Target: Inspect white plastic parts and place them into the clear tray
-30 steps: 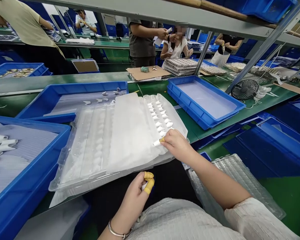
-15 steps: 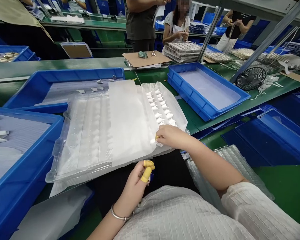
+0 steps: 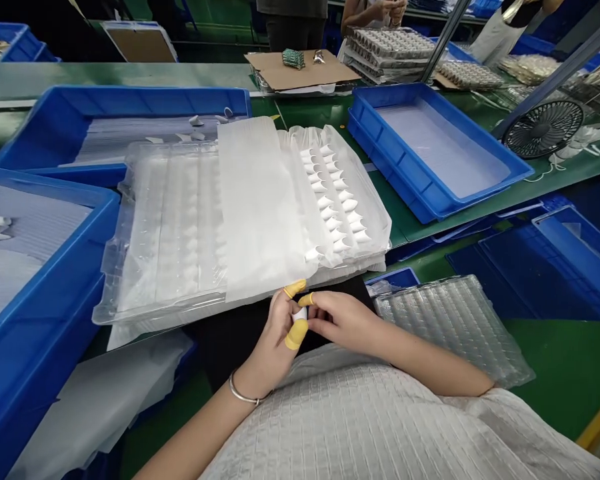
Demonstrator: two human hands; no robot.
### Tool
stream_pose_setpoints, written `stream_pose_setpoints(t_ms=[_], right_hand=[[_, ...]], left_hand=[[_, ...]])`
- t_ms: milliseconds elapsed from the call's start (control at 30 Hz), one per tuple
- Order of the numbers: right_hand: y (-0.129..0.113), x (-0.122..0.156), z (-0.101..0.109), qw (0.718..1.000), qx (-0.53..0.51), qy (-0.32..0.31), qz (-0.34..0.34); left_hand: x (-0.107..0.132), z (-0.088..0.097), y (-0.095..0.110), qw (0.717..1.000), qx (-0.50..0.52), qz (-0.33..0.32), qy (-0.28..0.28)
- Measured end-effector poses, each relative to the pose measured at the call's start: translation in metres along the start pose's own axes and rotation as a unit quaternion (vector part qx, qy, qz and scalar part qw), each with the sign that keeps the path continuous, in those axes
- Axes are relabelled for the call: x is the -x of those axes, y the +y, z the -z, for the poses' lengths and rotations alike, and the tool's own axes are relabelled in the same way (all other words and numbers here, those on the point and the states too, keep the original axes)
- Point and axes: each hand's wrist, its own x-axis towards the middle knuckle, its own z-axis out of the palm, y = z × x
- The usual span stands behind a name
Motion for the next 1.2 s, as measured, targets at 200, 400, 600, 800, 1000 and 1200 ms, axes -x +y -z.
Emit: stream_pose_setpoints(t_ms=[200,400,600,800,1000,1200], right_hand=[[0.018,-0.006,-0.013,0.966,-0.247,0.047,-0.053],[0.023,-0.012,-0.01,0.902,-0.42,0.033,-0.091],[0.025,-0.011,-0.004,0.913,-0.395,0.054,-0.09],[0.025,-0.01,-0.01,0.959,-0.27,0.059,-0.059],[0.024,-0.009,-0.002,0.944,-0.317,0.069,-0.063],[0.03,-0.005,0.0,0.932,-0.351,0.073,-0.06]], left_hand=[[0.0,-0.004,0.003,1.0,0.011,-0.024,-0.01],[-0.001,-0.006,0.002,0.998,0.046,-0.032,-0.028],[-0.006,-0.005,0.001,0.999,-0.027,-0.024,-0.009],[-0.008,-0.006,0.004,0.989,-0.139,-0.039,-0.013],[-0.008,-0.006,-0.003,0.997,-0.06,0.029,0.027],[-0.009,-0.007,0.004,0.994,0.033,0.102,0.022]])
